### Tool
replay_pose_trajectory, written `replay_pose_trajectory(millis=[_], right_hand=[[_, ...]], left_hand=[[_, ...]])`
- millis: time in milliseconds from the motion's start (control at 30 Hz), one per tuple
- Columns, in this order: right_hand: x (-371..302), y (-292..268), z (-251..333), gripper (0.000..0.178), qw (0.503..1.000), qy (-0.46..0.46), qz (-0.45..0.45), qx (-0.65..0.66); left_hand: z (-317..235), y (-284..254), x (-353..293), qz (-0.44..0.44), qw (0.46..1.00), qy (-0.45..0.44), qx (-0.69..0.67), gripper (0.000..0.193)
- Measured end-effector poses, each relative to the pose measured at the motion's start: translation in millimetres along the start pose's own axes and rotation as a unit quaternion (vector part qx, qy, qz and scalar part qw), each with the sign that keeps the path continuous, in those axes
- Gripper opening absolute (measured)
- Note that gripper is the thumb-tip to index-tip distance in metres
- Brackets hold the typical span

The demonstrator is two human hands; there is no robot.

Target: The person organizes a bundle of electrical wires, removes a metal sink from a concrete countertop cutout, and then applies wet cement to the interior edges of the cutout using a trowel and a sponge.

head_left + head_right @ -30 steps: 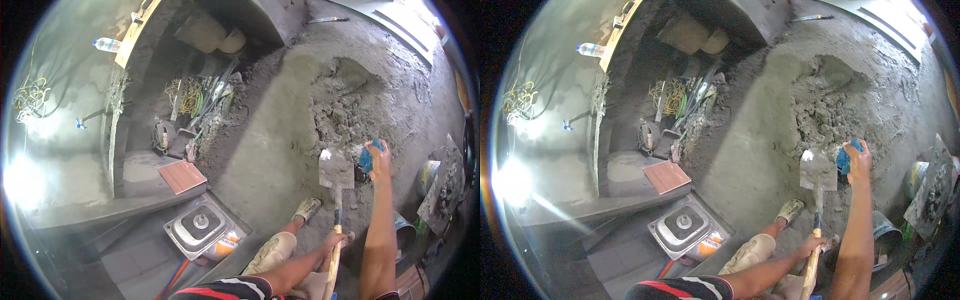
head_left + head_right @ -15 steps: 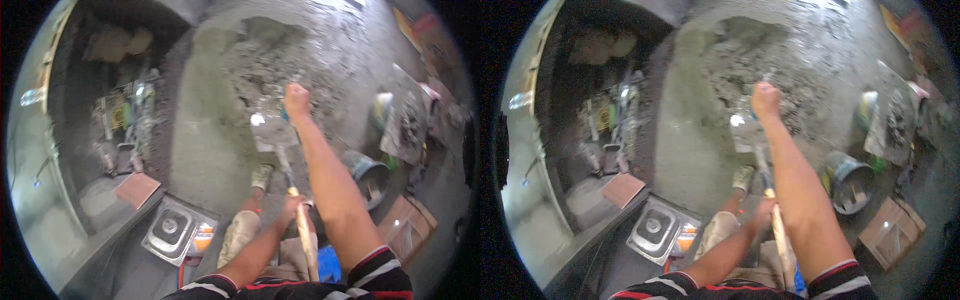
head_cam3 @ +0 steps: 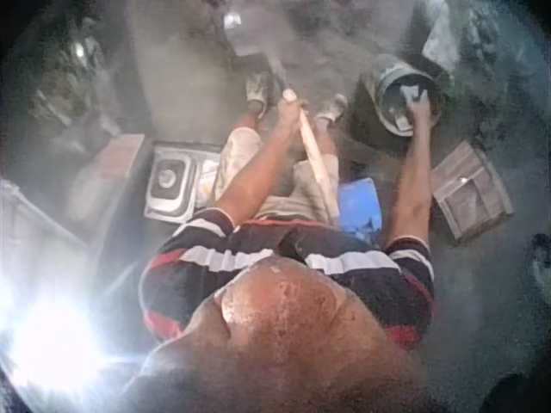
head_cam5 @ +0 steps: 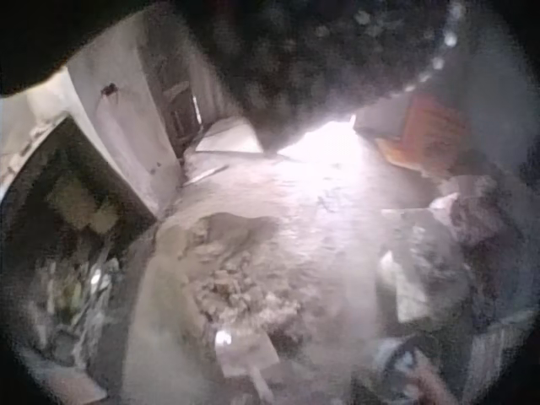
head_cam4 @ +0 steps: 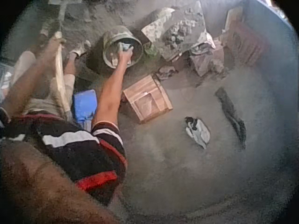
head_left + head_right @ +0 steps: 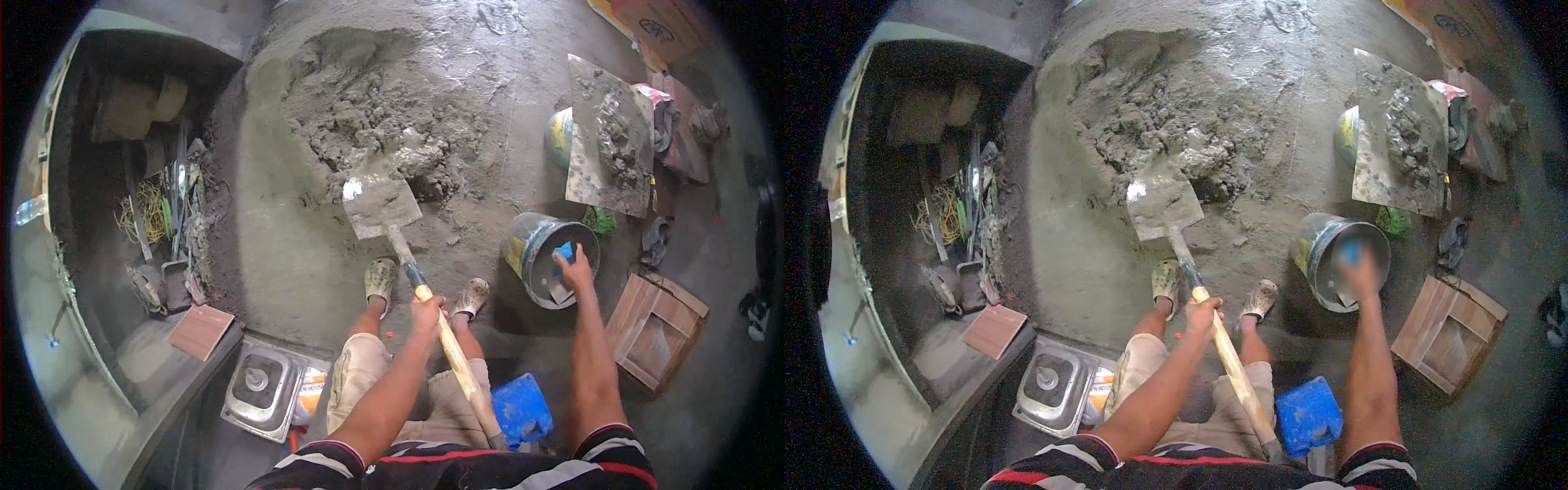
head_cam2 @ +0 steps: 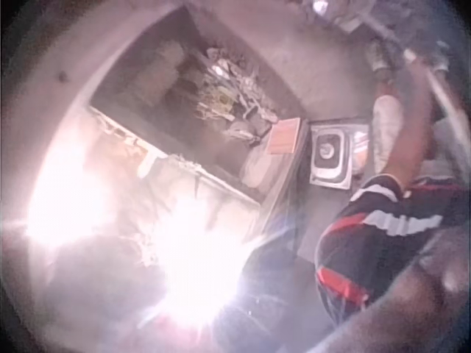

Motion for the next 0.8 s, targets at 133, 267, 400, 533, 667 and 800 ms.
replay_pose_trajectory(millis=[133, 267, 400, 533, 667, 800], right_hand=[[-89.5, -8.2, 24.6, 0.065, 0.92, -0.036, 0.358, 0.155], [-239.6, -73.8, -36.6, 0.071, 0.803, -0.086, 0.578, 0.121], [-341.3, -117.4, -110.3, 0.08, 0.813, 0.046, 0.572, 0.093], [-411.7, -94.3, -193.4, 0.066, 0.854, 0.271, 0.356, 0.264], [-537.5, -61.1, -269.5, 0.04, 0.922, 0.356, 0.079, 0.132], [-632.7, -71.4, -265.1, 0.029, 0.761, 0.585, -0.062, 0.272]], left_hand=[[20.2, -19.8, -17.7, -0.067, 0.997, 0.036, 0.021, 0.026], [43.4, 16.2, -37.3, -0.067, 0.994, 0.081, 0.038, 0.027], [49.1, 41.4, -29.6, -0.064, 0.993, 0.102, 0.008, 0.027], [74.8, 46.7, -23.1, -0.067, 0.989, 0.128, -0.016, 0.027], [130.9, 62.0, -37.3, -0.052, 0.993, 0.104, 0.013, 0.027], [206.1, 92.8, -76.8, 0.074, 0.994, -0.075, 0.013, 0.03]])
Point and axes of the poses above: each hand's wrist, its own x-axis towards the middle knuckle, its own y-axis out of the palm, z = x × y, the point moved 4 cm from there along x, towards the middle knuckle, and after that the axes turned 6 degrees about z, right-handed, at the moved point
